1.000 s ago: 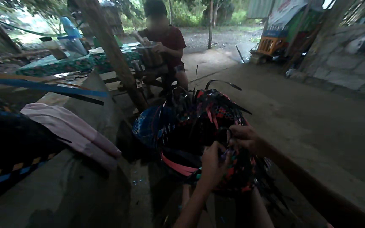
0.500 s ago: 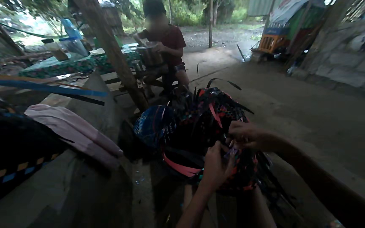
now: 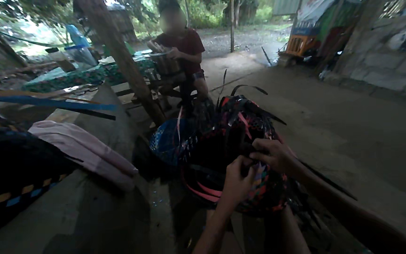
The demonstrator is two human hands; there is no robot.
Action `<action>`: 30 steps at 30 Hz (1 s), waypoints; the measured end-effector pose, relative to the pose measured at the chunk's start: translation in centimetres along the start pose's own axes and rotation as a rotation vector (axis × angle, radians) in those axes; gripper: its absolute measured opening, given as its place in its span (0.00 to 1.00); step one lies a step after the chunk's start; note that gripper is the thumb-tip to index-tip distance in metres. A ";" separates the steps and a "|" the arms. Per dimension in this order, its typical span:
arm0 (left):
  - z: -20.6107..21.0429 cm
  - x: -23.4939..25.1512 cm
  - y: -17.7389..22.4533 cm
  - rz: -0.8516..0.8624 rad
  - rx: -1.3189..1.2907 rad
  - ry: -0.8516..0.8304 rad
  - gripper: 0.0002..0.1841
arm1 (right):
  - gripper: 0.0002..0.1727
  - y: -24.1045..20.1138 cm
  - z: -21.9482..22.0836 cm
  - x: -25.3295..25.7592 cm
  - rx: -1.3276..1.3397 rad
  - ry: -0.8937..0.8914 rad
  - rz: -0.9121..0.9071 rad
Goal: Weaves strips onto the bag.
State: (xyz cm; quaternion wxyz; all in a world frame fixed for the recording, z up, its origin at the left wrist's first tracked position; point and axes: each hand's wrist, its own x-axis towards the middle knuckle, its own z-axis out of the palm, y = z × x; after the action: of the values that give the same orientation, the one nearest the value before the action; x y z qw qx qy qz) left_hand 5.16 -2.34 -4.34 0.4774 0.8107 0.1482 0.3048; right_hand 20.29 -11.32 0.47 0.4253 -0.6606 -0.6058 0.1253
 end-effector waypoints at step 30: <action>-0.6 1.2 0.8 -0.138 -0.128 -0.140 0.11 | 0.18 1.4 1.0 -4.2 -0.643 -0.012 -0.137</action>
State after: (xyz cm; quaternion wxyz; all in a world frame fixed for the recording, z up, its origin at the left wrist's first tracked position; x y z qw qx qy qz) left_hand 5.67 -1.66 -3.02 0.5572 0.7858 0.1503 0.2224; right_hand 19.59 -14.53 -2.64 0.1989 -0.7179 -0.6599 -0.0975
